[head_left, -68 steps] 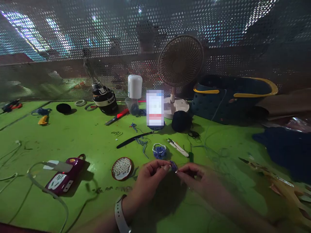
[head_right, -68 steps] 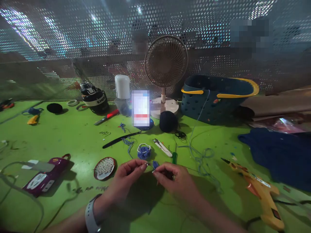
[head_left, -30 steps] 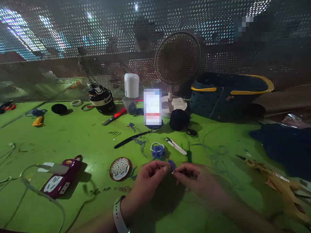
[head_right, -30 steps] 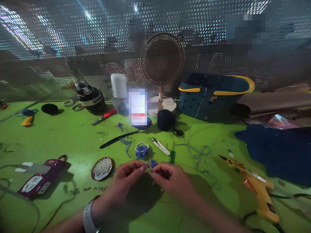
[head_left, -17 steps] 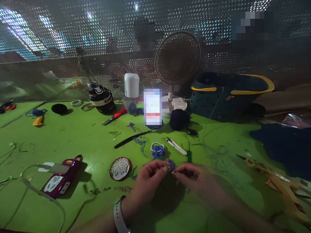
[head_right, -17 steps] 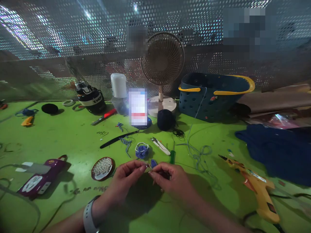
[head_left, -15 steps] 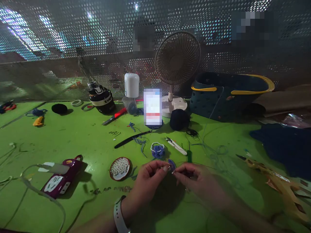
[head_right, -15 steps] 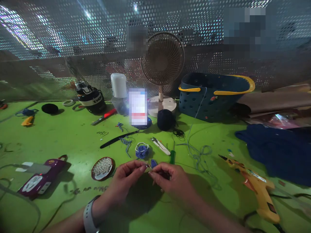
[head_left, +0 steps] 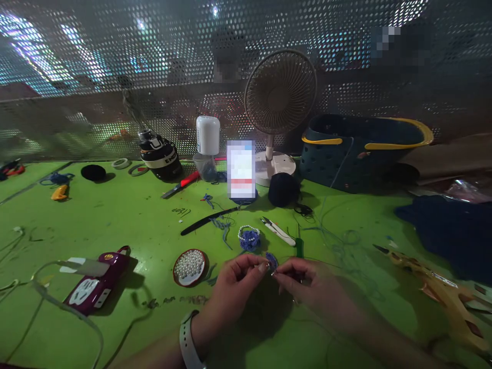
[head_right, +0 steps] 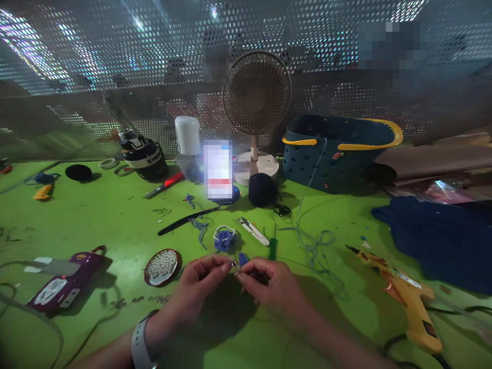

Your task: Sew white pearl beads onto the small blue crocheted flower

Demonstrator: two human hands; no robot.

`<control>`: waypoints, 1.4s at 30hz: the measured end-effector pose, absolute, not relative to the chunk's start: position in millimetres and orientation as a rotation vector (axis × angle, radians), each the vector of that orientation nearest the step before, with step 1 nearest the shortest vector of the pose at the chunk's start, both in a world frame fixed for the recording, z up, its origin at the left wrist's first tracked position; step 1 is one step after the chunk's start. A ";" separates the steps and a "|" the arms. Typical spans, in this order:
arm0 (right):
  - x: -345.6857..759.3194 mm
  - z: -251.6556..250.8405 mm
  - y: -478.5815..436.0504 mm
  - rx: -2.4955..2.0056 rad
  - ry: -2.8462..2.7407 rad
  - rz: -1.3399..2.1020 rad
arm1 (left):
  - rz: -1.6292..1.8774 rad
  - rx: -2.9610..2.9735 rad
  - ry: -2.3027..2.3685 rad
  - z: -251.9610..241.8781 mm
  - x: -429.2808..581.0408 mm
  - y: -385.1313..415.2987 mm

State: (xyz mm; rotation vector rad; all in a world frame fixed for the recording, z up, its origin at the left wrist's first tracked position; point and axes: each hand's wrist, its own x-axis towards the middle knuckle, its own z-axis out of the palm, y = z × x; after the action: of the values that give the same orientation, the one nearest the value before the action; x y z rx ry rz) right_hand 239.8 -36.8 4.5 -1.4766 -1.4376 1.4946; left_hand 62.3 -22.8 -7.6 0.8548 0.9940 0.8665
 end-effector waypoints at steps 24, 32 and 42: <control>240.4 6.9 -36.4 -1.494 -1.545 1.368 | 0.827 0.930 1.022 -7.9 63.6 -22.7; 238.7 12.6 -38.5 -1.460 -1.538 1.350 | 0.883 0.843 0.896 -4.7 61.4 -24.3; 242.7 27.1 -42.8 -1.523 -1.691 1.244 | 0.979 0.696 0.860 1.5 59.3 -24.9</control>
State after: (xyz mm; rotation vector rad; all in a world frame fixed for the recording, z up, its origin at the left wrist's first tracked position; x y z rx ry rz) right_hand 242.7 -42.8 27.1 -1.5226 -1.6907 1.2439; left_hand 59.3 -24.9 1.5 0.6959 0.8604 0.9794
